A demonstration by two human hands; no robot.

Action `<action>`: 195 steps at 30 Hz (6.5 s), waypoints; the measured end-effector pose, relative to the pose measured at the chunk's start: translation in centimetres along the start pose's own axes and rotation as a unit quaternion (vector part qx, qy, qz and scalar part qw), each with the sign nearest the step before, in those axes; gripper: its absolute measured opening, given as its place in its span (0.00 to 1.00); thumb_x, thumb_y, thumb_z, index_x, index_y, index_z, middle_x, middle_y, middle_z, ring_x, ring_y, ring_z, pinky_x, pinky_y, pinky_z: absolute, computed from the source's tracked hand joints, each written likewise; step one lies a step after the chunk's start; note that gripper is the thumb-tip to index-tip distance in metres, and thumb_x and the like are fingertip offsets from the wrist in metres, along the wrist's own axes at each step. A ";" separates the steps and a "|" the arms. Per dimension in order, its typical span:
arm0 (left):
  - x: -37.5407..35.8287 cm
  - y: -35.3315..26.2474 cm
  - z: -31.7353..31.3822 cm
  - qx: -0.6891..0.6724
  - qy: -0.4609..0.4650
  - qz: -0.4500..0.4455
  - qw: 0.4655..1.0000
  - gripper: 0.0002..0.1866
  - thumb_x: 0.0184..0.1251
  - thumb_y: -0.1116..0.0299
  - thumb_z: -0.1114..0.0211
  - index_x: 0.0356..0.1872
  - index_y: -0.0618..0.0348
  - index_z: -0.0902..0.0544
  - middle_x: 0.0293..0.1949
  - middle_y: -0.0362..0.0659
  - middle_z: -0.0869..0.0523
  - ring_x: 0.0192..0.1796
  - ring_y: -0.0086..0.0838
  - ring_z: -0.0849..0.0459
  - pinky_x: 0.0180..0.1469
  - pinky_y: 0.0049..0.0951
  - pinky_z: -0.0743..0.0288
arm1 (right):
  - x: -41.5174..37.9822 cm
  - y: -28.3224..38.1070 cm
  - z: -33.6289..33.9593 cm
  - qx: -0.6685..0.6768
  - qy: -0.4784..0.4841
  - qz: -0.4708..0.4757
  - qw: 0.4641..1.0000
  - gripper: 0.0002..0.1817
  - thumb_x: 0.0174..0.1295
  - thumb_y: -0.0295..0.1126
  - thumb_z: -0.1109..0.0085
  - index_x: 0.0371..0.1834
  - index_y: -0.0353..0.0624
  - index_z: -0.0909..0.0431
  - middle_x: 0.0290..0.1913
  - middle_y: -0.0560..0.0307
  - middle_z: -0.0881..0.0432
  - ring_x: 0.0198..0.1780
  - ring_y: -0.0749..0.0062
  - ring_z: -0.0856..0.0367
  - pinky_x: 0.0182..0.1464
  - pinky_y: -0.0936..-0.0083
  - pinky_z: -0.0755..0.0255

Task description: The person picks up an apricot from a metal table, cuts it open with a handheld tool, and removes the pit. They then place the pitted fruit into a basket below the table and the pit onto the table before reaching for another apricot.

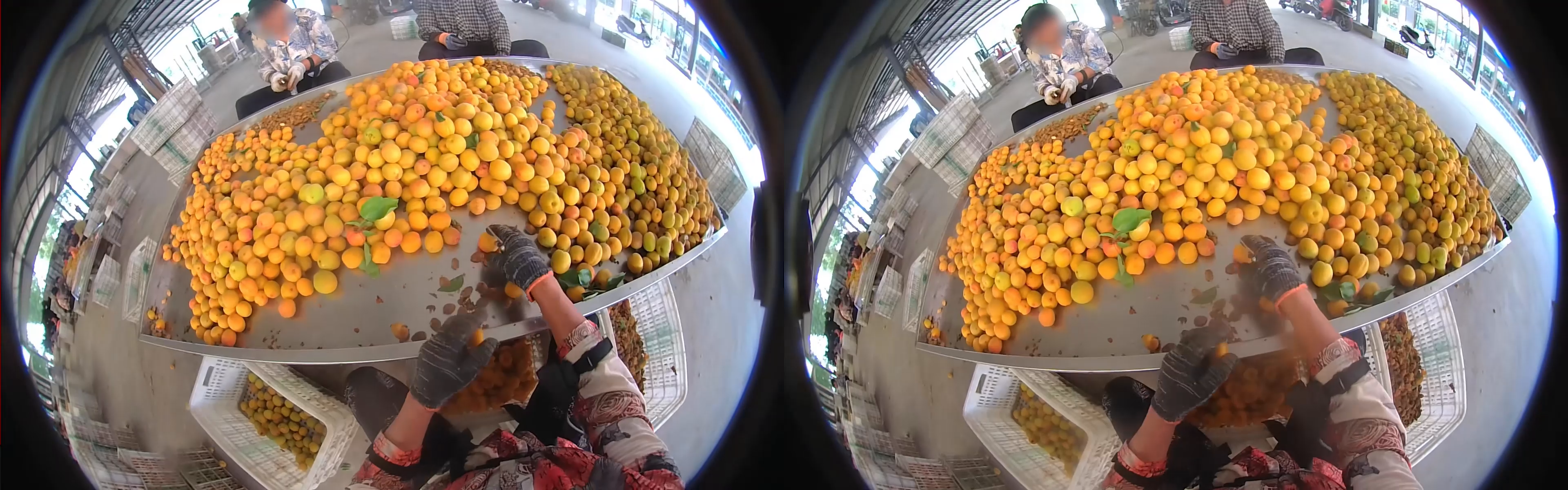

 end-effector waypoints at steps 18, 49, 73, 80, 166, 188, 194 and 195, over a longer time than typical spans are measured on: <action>2.9 6.6 0.2 -0.399 -0.171 0.341 0.834 0.18 0.68 0.60 0.48 0.52 0.60 0.25 0.39 0.41 0.20 0.30 0.17 0.25 0.32 0.19 0.29 | 0.7 3.9 -0.4 0.017 0.128 -0.108 0.986 0.28 0.51 0.30 0.40 0.58 0.42 0.33 0.49 0.46 0.24 0.52 0.60 0.25 0.52 0.70 0.31; 1.6 8.2 0.0 -0.695 -0.224 0.236 0.641 0.20 0.65 0.61 0.44 0.54 0.58 0.31 0.49 0.45 0.24 0.50 0.33 0.25 0.54 0.33 0.29 | -7.7 12.6 -1.9 0.057 -0.017 0.152 0.987 0.14 0.59 0.22 0.47 0.49 0.37 0.30 0.29 0.58 0.24 0.31 0.75 0.25 0.35 0.77 0.29; 1.3 7.1 0.1 -0.721 -0.180 0.193 0.641 0.25 0.60 0.63 0.38 0.57 0.57 0.32 0.49 0.42 0.24 0.50 0.30 0.25 0.55 0.32 0.30 | -8.9 13.1 1.2 0.293 0.030 -0.001 0.956 0.18 0.56 0.22 0.44 0.51 0.34 0.30 0.39 0.49 0.22 0.42 0.68 0.23 0.43 0.75 0.29; 1.1 6.8 0.4 -0.702 -0.159 0.206 0.662 0.24 0.60 0.62 0.38 0.57 0.57 0.31 0.47 0.39 0.22 0.49 0.27 0.24 0.54 0.29 0.30 | -9.0 12.9 0.3 0.247 0.014 0.033 0.968 0.17 0.57 0.24 0.45 0.50 0.34 0.30 0.36 0.47 0.21 0.38 0.65 0.21 0.42 0.73 0.28; 0.0 7.6 0.8 -0.449 -0.133 0.309 0.828 0.17 0.64 0.61 0.44 0.44 0.66 0.22 0.39 0.44 0.19 0.42 0.26 0.23 0.47 0.25 0.29 | -4.4 12.5 2.1 0.216 0.211 0.033 0.953 0.28 0.48 0.30 0.32 0.54 0.42 0.30 0.44 0.55 0.22 0.46 0.72 0.24 0.48 0.76 0.30; 1.1 9.2 -0.1 -0.655 -0.266 0.349 0.616 0.24 0.60 0.47 0.46 0.44 0.59 0.25 0.29 0.41 0.24 0.30 0.29 0.24 0.33 0.29 0.27 | -6.3 10.4 -2.4 0.574 0.093 -0.122 0.804 0.21 0.51 0.22 0.38 0.49 0.41 0.31 0.42 0.55 0.23 0.40 0.70 0.22 0.43 0.74 0.26; 1.1 8.4 0.0 -0.644 -0.200 0.335 0.658 0.27 0.59 0.44 0.47 0.46 0.59 0.26 0.31 0.42 0.23 0.31 0.30 0.24 0.37 0.30 0.26 | -7.4 9.1 -2.8 0.501 0.076 -0.097 0.857 0.19 0.50 0.23 0.37 0.47 0.39 0.29 0.41 0.56 0.22 0.40 0.70 0.21 0.41 0.76 0.25; 1.4 7.8 0.0 -0.644 -0.198 0.335 0.658 0.27 0.59 0.44 0.47 0.46 0.59 0.26 0.31 0.42 0.23 0.31 0.30 0.24 0.37 0.30 0.26 | -7.1 9.3 -2.5 0.500 0.075 -0.097 0.857 0.19 0.50 0.23 0.37 0.47 0.39 0.29 0.41 0.56 0.22 0.40 0.70 0.21 0.41 0.76 0.25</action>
Point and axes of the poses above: each hand's wrist, its own x-axis towards the middle knuckle, its own z-axis out of the back of the hand, y = z × x, the point moved 4 cm from there along x, towards the middle knuckle
